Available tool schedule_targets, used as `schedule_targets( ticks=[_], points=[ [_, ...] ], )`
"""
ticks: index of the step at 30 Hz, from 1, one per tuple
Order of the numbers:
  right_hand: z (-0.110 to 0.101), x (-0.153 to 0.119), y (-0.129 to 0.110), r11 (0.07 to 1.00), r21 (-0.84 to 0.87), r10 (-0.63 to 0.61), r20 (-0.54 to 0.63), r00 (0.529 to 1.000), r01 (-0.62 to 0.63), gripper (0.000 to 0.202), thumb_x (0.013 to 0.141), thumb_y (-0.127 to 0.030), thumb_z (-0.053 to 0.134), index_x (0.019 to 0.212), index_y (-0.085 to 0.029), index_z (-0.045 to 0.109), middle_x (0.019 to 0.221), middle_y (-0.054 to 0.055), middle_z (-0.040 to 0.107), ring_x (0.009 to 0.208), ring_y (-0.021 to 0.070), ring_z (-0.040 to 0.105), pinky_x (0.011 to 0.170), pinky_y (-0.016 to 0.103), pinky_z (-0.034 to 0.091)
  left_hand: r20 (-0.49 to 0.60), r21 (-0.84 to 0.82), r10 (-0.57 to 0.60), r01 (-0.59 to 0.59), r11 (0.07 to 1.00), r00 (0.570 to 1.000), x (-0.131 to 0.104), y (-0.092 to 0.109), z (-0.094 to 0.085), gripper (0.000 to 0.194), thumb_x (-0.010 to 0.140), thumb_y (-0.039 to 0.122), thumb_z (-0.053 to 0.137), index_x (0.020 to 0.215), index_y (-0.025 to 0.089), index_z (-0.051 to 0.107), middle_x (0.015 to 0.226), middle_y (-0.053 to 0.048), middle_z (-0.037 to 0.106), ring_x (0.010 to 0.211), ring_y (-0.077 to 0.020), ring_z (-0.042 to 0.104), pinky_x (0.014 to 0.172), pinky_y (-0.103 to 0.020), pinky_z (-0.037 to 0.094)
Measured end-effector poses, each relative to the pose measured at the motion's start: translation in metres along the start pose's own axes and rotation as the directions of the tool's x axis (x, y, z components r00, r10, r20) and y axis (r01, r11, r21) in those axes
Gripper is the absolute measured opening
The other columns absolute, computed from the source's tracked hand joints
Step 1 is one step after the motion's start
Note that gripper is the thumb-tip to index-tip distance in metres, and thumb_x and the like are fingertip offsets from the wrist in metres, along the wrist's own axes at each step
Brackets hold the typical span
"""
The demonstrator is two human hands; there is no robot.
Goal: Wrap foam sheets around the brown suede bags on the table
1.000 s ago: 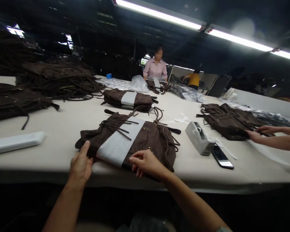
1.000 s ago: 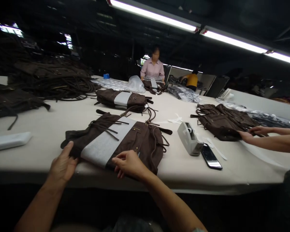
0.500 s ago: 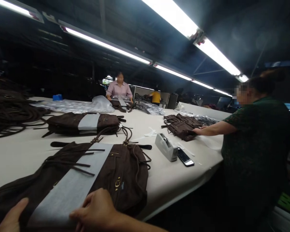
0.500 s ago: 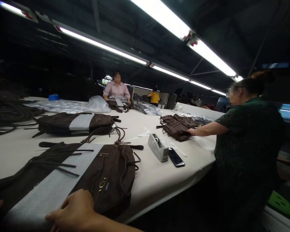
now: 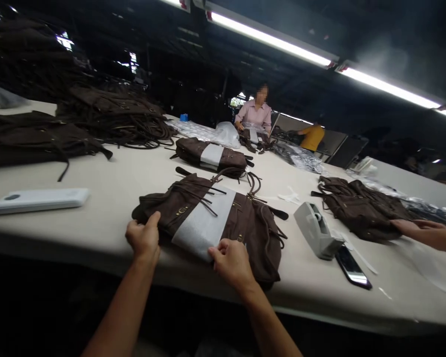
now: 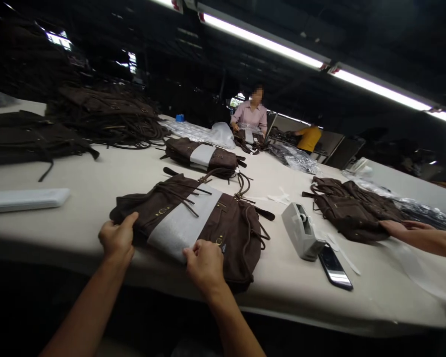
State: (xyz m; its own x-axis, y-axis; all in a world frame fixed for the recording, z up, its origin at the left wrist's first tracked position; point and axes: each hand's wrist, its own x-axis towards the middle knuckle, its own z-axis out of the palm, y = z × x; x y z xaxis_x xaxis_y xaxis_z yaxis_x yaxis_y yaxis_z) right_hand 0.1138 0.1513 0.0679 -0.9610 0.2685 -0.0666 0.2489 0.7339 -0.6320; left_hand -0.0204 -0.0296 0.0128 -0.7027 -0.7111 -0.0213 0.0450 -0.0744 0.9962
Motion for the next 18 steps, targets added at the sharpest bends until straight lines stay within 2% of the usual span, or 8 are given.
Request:
schedule_targets(
  ticks=[4, 6, 8, 10, 12, 14, 17, 18],
  points=[
    [0.005, -0.004, -0.001, 0.981, -0.194, -0.022, -0.003, 1.0, 0.021, 0.02, 0.084, -0.036, 0.066, 0.072, -0.02, 0.07, 0.077, 0.007, 0.074, 0.078, 0.023, 0.07, 0.064, 0.027, 0.043, 0.039, -0.078, -0.057, 0.059, 0.995, 0.998, -0.013, 0.007, -0.005, 0.038, 0.058, 0.029, 0.08, 0.087, 0.01, 0.065, 0.086, -0.007, 0.067, 0.084, -0.0232, 0.064, 0.09, -0.045, 0.052],
    [0.001, -0.004, -0.003, 0.965, -0.257, -0.04, 0.022, 0.999, 0.044, 0.02, 0.082, -0.037, 0.068, 0.072, -0.02, 0.071, 0.078, 0.008, 0.074, 0.08, 0.0258, 0.07, 0.066, 0.029, 0.044, 0.186, -0.233, -0.092, 0.135, 0.963, 0.978, -0.024, 0.018, -0.009, 0.035, 0.061, 0.022, 0.08, 0.092, 0.012, 0.066, 0.093, -0.008, 0.069, 0.091, -0.022, 0.065, 0.096, -0.042, 0.051],
    [-0.008, -0.005, -0.006, 0.962, -0.265, -0.058, 0.035, 0.998, 0.066, 0.021, 0.082, -0.04, 0.069, 0.072, -0.021, 0.071, 0.076, 0.007, 0.073, 0.078, 0.0261, 0.07, 0.068, 0.031, 0.046, 0.355, -0.353, -0.094, 0.226, 0.908, 0.93, -0.038, 0.029, -0.013, 0.029, 0.067, 0.015, 0.077, 0.094, 0.013, 0.067, 0.097, -0.007, 0.07, 0.098, -0.0195, 0.066, 0.101, -0.036, 0.048],
    [-0.018, -0.005, -0.009, 0.964, -0.239, -0.13, -0.022, 0.991, 0.121, 0.018, 0.084, -0.039, 0.068, 0.083, -0.022, 0.071, 0.081, 0.005, 0.074, 0.082, 0.025, 0.069, 0.074, 0.032, 0.049, 0.456, -0.354, -0.153, 0.336, 0.873, 0.877, -0.053, 0.036, -0.017, 0.024, 0.071, 0.01, 0.074, 0.094, 0.014, 0.068, 0.097, -0.007, 0.071, 0.099, -0.0177, 0.066, 0.102, -0.034, 0.048],
    [-0.024, -0.002, -0.011, 0.942, -0.211, -0.286, -0.105, 0.953, 0.259, 0.024, 0.089, -0.036, 0.063, 0.107, -0.021, 0.068, 0.103, 0.007, 0.072, 0.1, 0.0244, 0.066, 0.087, 0.034, 0.048, 0.486, -0.304, -0.258, 0.438, 0.846, 0.835, -0.066, 0.037, -0.019, 0.021, 0.074, 0.007, 0.072, 0.094, 0.014, 0.068, 0.096, -0.007, 0.072, 0.094, -0.0174, 0.067, 0.098, -0.036, 0.051],
    [-0.023, 0.002, -0.011, 0.881, -0.201, -0.447, -0.059, 0.893, 0.428, 0.038, 0.091, -0.031, 0.061, 0.127, -0.018, 0.06, 0.127, 0.01, 0.064, 0.121, 0.0244, 0.056, 0.102, 0.036, 0.042, 0.477, -0.29, -0.338, 0.508, 0.811, 0.811, -0.075, 0.035, -0.02, 0.02, 0.075, 0.005, 0.071, 0.093, 0.013, 0.067, 0.095, -0.008, 0.072, 0.087, -0.0168, 0.068, 0.092, -0.036, 0.056],
    [-0.021, 0.004, 0.0, 0.83, -0.124, -0.529, 0.137, 0.838, 0.544, 0.042, 0.087, -0.029, 0.065, 0.127, -0.017, 0.062, 0.138, 0.011, 0.055, 0.131, 0.0263, 0.048, 0.109, 0.039, 0.037, 0.449, -0.313, -0.406, 0.565, 0.763, 0.796, -0.08, 0.032, -0.021, 0.016, 0.077, 0.003, 0.069, 0.091, 0.01, 0.067, 0.095, -0.009, 0.072, 0.083, -0.0147, 0.068, 0.08, -0.026, 0.058],
    [-0.025, 0.003, 0.009, 0.84, -0.084, -0.522, 0.139, 0.841, 0.535, 0.036, 0.088, -0.03, 0.065, 0.122, -0.019, 0.066, 0.137, 0.01, 0.056, 0.13, 0.0257, 0.049, 0.109, 0.038, 0.038, 0.451, -0.303, -0.433, 0.59, 0.748, 0.781, -0.079, 0.033, -0.022, 0.015, 0.078, 0.002, 0.068, 0.09, 0.01, 0.068, 0.095, -0.009, 0.072, 0.082, -0.014, 0.068, 0.076, -0.022, 0.058]
  ],
)
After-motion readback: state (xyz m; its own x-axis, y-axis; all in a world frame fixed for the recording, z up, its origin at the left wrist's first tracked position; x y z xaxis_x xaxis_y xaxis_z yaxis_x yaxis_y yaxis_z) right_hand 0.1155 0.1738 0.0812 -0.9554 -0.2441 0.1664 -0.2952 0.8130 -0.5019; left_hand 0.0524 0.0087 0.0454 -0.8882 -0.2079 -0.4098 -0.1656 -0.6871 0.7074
